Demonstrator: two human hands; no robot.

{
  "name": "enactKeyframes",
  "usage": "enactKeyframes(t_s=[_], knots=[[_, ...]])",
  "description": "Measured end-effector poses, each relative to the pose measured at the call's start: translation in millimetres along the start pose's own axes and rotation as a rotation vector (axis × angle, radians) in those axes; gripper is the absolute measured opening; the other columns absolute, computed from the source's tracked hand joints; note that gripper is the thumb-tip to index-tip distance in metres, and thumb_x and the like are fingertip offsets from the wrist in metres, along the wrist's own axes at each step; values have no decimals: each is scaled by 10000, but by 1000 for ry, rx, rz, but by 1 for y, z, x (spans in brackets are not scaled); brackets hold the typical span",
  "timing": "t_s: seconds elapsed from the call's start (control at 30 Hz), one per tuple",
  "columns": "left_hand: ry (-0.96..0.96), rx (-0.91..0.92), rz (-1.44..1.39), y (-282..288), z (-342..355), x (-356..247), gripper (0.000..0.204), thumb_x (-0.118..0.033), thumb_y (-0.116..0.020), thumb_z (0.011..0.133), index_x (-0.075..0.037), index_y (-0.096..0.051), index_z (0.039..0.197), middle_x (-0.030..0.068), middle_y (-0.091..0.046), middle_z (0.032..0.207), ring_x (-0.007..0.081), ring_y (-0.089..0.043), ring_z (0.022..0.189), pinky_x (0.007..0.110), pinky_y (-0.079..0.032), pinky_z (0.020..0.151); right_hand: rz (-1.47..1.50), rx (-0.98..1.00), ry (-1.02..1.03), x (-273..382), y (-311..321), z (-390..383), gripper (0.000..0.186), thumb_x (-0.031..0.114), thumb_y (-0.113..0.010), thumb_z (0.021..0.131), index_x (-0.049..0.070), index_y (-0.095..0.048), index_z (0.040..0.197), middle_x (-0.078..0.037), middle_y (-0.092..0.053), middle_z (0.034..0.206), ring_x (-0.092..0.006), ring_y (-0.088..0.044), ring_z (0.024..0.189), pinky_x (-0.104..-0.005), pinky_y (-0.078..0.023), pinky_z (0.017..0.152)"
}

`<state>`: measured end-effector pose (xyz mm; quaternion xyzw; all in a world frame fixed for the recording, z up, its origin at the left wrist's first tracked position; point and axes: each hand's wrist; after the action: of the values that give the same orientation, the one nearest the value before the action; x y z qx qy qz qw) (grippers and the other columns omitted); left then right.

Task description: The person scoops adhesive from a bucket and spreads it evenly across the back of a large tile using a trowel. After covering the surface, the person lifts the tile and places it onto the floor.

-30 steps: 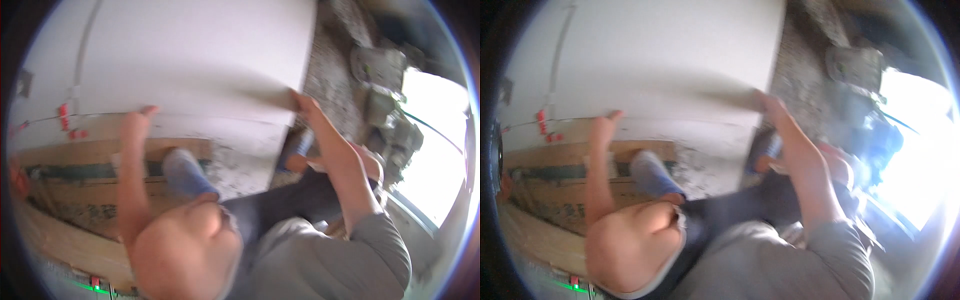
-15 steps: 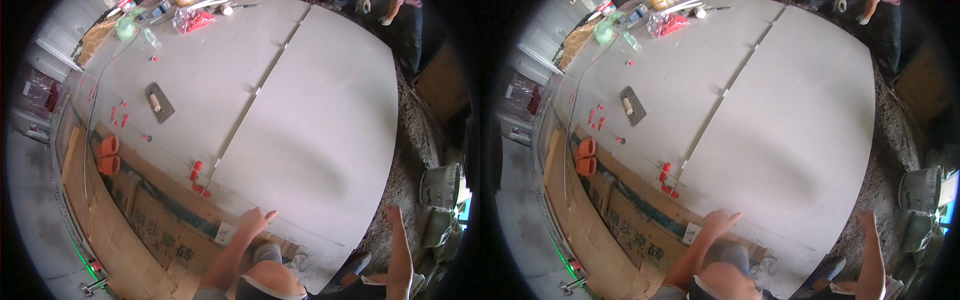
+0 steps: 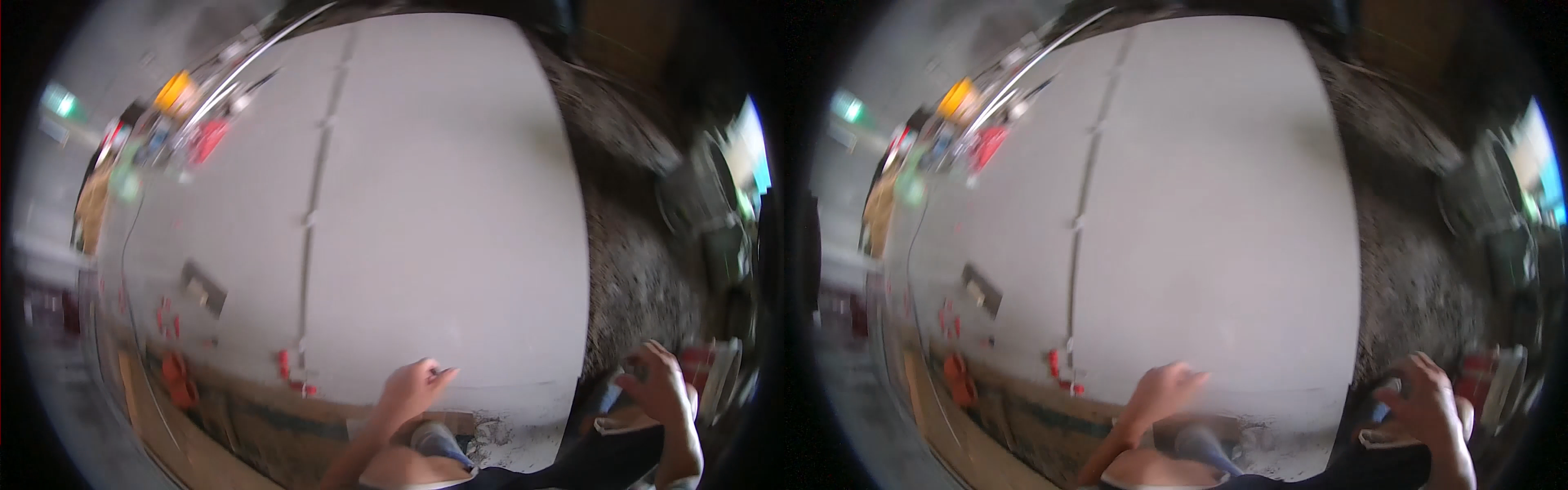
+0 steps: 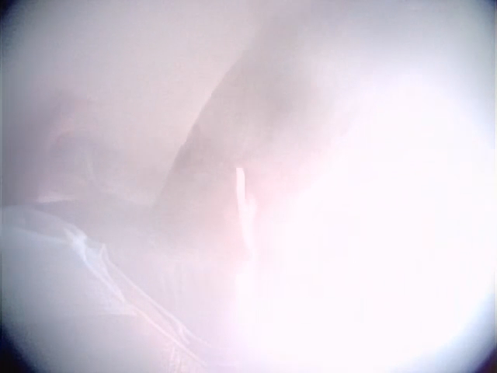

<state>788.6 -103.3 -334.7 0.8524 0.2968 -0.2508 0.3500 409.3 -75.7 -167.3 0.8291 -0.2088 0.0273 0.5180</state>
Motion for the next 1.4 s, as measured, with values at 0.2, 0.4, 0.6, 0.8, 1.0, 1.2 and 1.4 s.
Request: enactKeyframes(t_s=[0.2,0.4,0.6,0.8,1.0,1.2,1.4], knots=[[68,1,62,43,-105,-107,410,-401,-714,930,-29,-662,1096,119,-710,906,284,-658,766,360,-535,733,12,502,436,-59,-4,9,500,463,-696,915,17,-645,1135,-158,-660,1080,-323,-672,1020,-412,-544,872],[54,93,321,-27,-119,-192,440,-434,-735,924,-58,-702,1150,161,-764,1018,323,-730,878,453,-550,746,151,648,372,-111,16,-24,464,465,-688,917,28,-614,1056,-166,-653,1012,-356,-676,990,-433,-548,852],[70,144,669,-62,-111,-177,392,-427,-672,923,-38,-704,966,177,-736,848,363,-718,813,450,-565,734,396,502,123,-147,3,-33,458,416,-774,841,31,-597,1017,-177,-664,1042,-350,-665,1027,-448,-546,842],[43,318,855,-121,-161,-223,520,-495,-622,937,-44,-645,1193,248,-711,1092,434,-684,1012,520,-548,851,579,-9,-210,-203,-30,-84,120,152,-674,786,54,-604,787,-165,-640,785,-376,-665,783,-471,-546,684],[146,180,554,-134,-224,-400,645,-482,-667,931,18,-561,1324,176,-716,1106,340,-688,1022,447,-552,873,838,111,-104,-226,82,-170,723,309,-744,772,135,-531,1440,-198,-525,1461,-371,-557,1273,-461,-464,1065],[221,97,187,-114,-209,-502,671,-478,-702,926,34,-562,1337,107,-719,952,206,-686,886,356,-549,819,724,126,-550,-352,170,-225,467,366,-678,853,59,-703,1204,-197,-728,1128,-360,-689,1073,-410,-538,952],[200,-149,-97,-83,-151,-520,603,-439,-714,920,40,-588,1263,85,-717,851,178,-686,740,337,-557,675,425,267,-384,-546,124,-324,279,285,-672,860,49,-731,995,-184,-741,980,-363,-716,918,-449,-565,819]])
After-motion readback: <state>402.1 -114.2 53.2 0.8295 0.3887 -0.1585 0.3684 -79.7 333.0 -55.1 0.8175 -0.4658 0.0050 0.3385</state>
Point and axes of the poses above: each hand's wrist, its own z-axis towards the middle knuckle, its own y-axis out of the back of the hand, x = y × z
